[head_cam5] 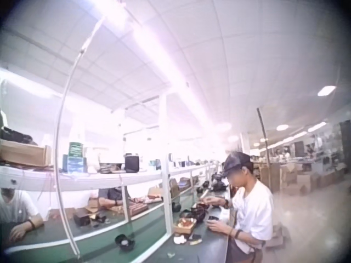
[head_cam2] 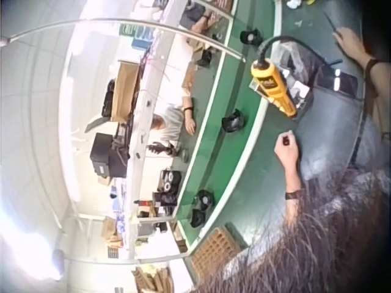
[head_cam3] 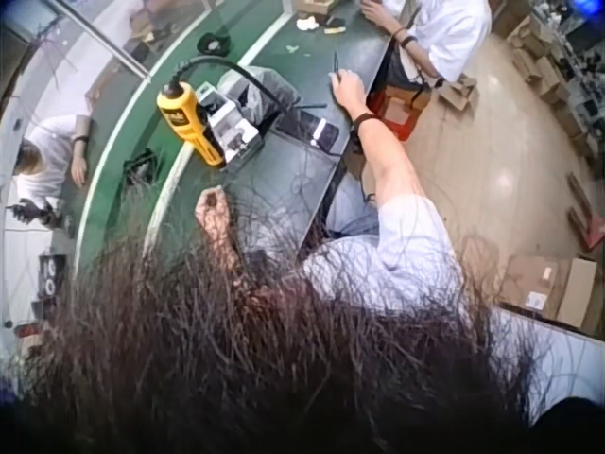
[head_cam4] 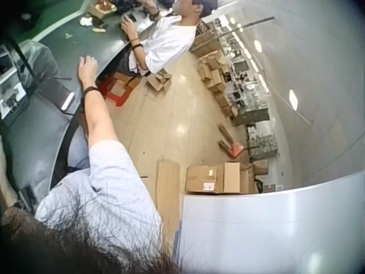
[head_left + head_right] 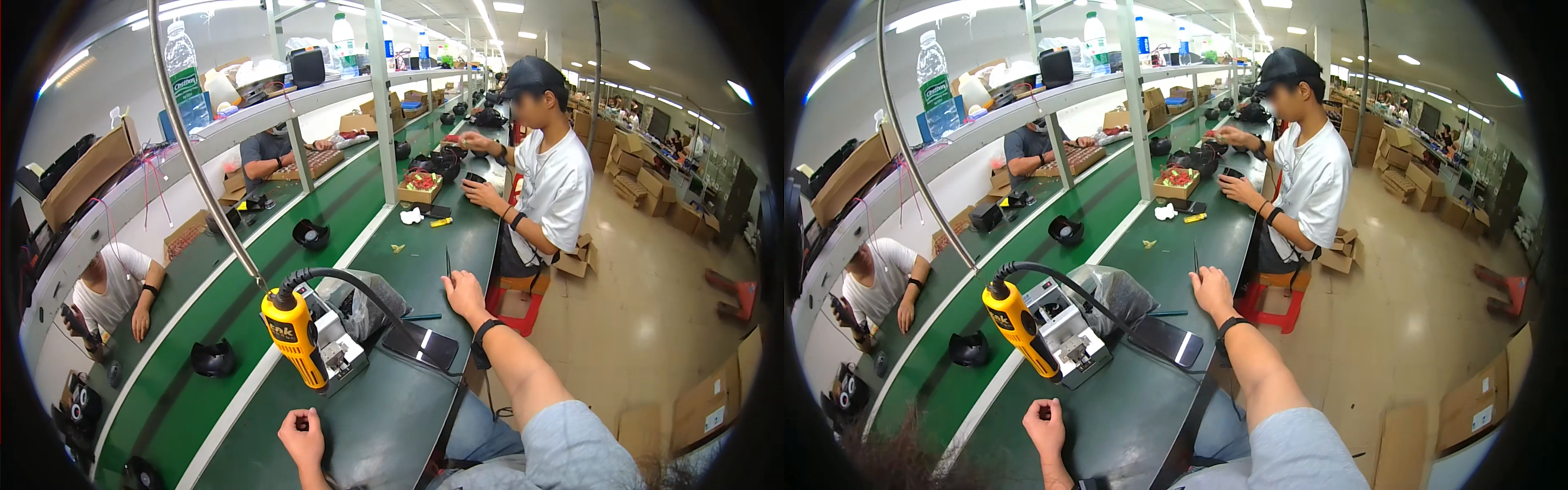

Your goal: Assembling electronic components by fitting a lens and internal electronics into a housing using a heat gun.

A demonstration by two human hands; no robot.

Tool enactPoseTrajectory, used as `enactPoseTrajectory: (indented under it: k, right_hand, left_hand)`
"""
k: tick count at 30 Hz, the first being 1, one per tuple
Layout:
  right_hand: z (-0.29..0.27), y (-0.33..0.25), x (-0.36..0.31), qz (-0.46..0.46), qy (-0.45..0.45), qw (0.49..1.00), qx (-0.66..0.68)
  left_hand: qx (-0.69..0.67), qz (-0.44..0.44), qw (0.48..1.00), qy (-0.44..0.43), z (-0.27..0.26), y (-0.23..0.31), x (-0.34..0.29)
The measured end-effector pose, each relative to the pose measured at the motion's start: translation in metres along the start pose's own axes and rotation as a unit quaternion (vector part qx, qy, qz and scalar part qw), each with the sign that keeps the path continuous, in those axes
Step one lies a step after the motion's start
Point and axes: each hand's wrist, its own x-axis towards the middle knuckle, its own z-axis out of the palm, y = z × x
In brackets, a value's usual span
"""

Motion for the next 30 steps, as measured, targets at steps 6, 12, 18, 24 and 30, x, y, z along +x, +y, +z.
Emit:
enactPoseTrajectory:
  k: [6, 12, 18, 24, 30]
  right_hand:
    - [0.0, 0.005, 0.001, -0.013, 0.014, 1.0, 0.004]
    - [-0.004, 0.002, -0.001, -0.004, 0.018, 1.0, 0.016]
    - [-0.005, -0.007, 0.002, 0.003, -0.007, 1.0, -0.003]
    - [0.0, 0.007, 0.008, -0.023, 0.017, 1.0, 0.001]
    - [0.005, 0.002, -0.001, -0.044, 0.017, 0.999, -0.004]
  left_hand:
    - [0.006, 0.01, 1.0, 0.003, 0.0, 0.003, -0.003]
    - [0.001, 0.002, 1.0, 0.0, -0.002, 0.009, -0.006]
    - [0.004, -0.007, 1.0, -0.002, -0.004, 0.013, -0.004]
    - [-0.005, 0.019, 1.0, -0.006, 0.0, 0.017, -0.002]
    - [-0.014, 0.015, 1.0, 0.0, -0.006, 0.012, -0.007]
